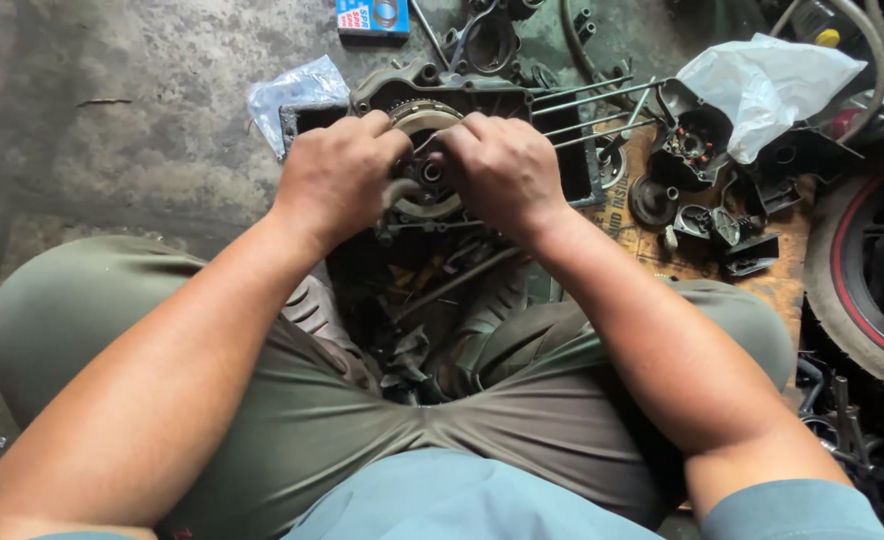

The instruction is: Assembling components of a motorcycle engine clutch unit.

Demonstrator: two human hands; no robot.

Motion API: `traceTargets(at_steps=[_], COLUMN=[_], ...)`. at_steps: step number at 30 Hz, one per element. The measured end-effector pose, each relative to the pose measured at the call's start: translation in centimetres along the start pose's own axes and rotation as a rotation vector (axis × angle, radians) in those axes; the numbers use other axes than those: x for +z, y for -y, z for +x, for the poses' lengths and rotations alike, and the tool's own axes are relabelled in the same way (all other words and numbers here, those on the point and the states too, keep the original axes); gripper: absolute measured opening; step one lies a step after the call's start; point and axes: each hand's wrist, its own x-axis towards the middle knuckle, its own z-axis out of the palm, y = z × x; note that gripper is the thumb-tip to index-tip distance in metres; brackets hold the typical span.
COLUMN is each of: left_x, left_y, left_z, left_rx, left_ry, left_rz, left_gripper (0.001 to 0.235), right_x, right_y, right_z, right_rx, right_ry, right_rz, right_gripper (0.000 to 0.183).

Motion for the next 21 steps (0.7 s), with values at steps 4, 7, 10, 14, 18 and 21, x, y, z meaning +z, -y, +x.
traceTargets(at_steps=[4, 7, 10, 14, 18, 21], left_x=[0.9, 1.4, 0.5, 0.0, 1.0, 0.1], left_y=[0.5, 1.1, 0.4, -0.1, 0.8, -0.2], left_z=[-0.3, -0.5, -0.3, -0.1, -0.6, 0.0], left_rx=[-0.026, 0.059, 0.120, -0.008, 0.012, 0.064], left_ry=[0.018, -0.032, -0.072, -0.064, -0.002, -0.047], left_rz=[0.025, 0.000, -0.067, -0.035, 0.003, 0.004], left_gripper=[0.025, 0.016, 0.026, 0.029, 0.014, 0.018], right_x=[-0.6, -0.8, 0.0, -0.3, -0.4, -0.5], right_y=[0.4, 0.3, 0.3, -0.2, -0.1, -0.1], right_z=[1.0, 1.0, 0.8, 1.0, 1.1, 1.1], right_rx=[0.003, -0.061, -0.022, 0.046, -0.015, 0.007], right_ry=[0.029, -0.023, 0.006, 0.027, 0.023, 0.034], right_rz=[-0.083, -0.059, -0.019, -0.009, 0.062, 0.076], right_gripper=[0.026, 0.015, 0.015, 0.027, 0.017, 0.015])
